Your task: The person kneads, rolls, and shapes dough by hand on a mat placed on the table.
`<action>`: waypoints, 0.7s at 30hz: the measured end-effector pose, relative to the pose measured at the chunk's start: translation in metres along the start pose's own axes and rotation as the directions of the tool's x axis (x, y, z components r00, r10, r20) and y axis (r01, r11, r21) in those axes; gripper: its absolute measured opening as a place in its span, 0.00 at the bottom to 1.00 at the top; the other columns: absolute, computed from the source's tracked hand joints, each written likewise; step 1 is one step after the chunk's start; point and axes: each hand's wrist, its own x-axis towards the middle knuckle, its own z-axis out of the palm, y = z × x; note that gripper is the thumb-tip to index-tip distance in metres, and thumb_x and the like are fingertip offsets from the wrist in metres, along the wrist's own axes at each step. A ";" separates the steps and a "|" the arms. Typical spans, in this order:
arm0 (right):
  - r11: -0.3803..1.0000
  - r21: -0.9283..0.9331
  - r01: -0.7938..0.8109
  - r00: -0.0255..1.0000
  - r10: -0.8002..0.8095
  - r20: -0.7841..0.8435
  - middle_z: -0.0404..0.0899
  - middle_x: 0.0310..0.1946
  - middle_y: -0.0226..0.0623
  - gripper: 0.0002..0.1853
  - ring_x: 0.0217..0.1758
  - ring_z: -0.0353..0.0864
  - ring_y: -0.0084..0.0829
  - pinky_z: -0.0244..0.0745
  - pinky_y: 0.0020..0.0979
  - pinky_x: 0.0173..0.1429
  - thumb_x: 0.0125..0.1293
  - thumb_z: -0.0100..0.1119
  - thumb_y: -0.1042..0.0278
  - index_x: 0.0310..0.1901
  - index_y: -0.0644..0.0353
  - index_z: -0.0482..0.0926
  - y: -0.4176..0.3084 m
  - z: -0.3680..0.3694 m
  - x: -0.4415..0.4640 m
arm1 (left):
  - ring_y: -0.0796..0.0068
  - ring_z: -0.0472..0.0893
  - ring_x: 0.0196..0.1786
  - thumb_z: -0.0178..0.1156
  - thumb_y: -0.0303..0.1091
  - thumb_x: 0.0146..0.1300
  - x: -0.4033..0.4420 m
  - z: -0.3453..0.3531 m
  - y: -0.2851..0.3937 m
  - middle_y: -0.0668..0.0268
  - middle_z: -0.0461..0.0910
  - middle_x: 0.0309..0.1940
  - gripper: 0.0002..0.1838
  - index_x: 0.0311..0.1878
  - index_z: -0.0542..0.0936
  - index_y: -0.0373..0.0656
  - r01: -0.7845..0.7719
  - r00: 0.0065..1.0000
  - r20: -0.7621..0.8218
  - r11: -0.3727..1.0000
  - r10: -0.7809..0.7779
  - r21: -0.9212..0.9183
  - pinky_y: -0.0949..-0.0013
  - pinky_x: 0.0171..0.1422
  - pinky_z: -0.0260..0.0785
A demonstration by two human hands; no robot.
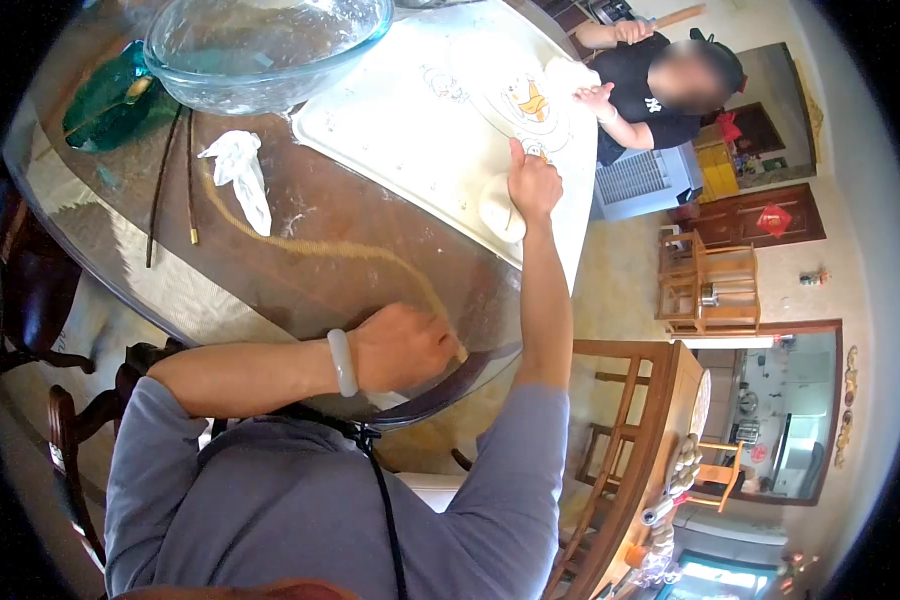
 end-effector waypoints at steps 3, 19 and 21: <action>0.997 0.016 -0.071 0.997 0.071 0.042 0.81 0.34 0.57 0.38 0.41 0.80 0.56 0.73 0.49 0.49 0.68 0.32 0.35 0.33 0.64 0.82 0.005 0.006 0.002 | 0.62 0.80 0.27 0.57 0.32 0.49 0.000 -0.009 0.001 0.59 0.77 0.25 0.06 0.28 0.77 0.40 0.005 1.000 -0.002 0.999 -0.005 0.054 0.63 0.30 0.72; 0.768 0.624 -0.143 0.990 0.107 0.094 0.77 0.22 0.43 0.21 0.27 0.75 0.40 0.68 0.37 0.37 0.66 0.49 0.53 0.26 0.63 0.75 -0.018 -0.057 -0.065 | 0.62 0.80 0.26 0.59 0.33 0.51 -0.001 -0.008 -0.010 0.60 0.76 0.24 0.06 0.26 0.77 0.40 -0.016 0.998 -0.062 0.998 0.020 0.060 0.63 0.28 0.72; 0.902 0.431 0.020 0.996 0.021 -0.090 0.79 0.30 0.52 0.16 0.35 0.77 0.54 0.69 0.47 0.41 0.68 0.43 0.58 0.31 0.60 0.74 -0.038 -0.056 -0.075 | 0.63 0.80 0.27 0.59 0.32 0.49 -0.001 -0.007 -0.011 0.60 0.77 0.24 0.06 0.27 0.77 0.40 -0.023 0.997 -0.065 0.998 0.027 0.063 0.63 0.29 0.72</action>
